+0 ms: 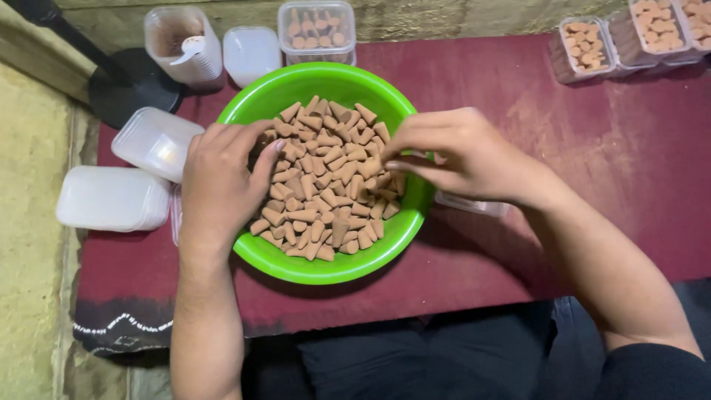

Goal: Packaging incense cones from a large bowl into small plastic containers

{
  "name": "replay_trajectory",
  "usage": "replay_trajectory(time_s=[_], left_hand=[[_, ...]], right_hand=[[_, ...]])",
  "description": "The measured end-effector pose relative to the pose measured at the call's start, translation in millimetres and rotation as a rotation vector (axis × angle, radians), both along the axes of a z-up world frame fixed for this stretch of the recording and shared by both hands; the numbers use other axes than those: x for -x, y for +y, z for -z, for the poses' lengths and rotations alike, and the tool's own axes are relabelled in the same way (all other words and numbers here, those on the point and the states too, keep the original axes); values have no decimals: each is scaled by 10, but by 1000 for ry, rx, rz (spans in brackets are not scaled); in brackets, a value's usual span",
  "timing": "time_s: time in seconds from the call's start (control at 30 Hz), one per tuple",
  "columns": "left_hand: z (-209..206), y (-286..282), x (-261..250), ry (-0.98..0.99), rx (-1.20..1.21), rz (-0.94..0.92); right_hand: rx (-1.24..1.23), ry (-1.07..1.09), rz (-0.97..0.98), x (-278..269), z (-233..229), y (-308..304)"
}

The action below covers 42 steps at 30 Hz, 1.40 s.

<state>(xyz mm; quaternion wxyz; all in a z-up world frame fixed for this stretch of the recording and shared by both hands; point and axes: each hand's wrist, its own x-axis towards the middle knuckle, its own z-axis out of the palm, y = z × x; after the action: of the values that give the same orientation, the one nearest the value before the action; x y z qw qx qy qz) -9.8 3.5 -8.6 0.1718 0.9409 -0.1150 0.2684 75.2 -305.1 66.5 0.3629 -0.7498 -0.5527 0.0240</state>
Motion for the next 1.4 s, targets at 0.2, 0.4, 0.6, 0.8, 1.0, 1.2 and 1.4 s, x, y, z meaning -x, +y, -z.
replay_trajectory(time_s=[0.2,0.4,0.6,0.8,1.0,1.2,1.4], left_hand=[[-56,-79,46,75,-50,-50],[-87,-98,62,98,-26,-48],[-80,-93,72,58,-15,-21],[-87,-109,100,51,16,-23],[-47,-95,79,42,11,-22],[-61,-108,71,61,58,-19],[-5,-50,44,-11,84,-2]], right_hand=[[155,-121,169,134,12,-936],[541,-197,356,115,744,-1157],[660,-261,443,65,908,-1031],[704,-249,404,32,874,-1064],[234,-243,215,157,468,-787],[307,-410,-14,272,314,-110],[362,-636,63,-3,740,358]])
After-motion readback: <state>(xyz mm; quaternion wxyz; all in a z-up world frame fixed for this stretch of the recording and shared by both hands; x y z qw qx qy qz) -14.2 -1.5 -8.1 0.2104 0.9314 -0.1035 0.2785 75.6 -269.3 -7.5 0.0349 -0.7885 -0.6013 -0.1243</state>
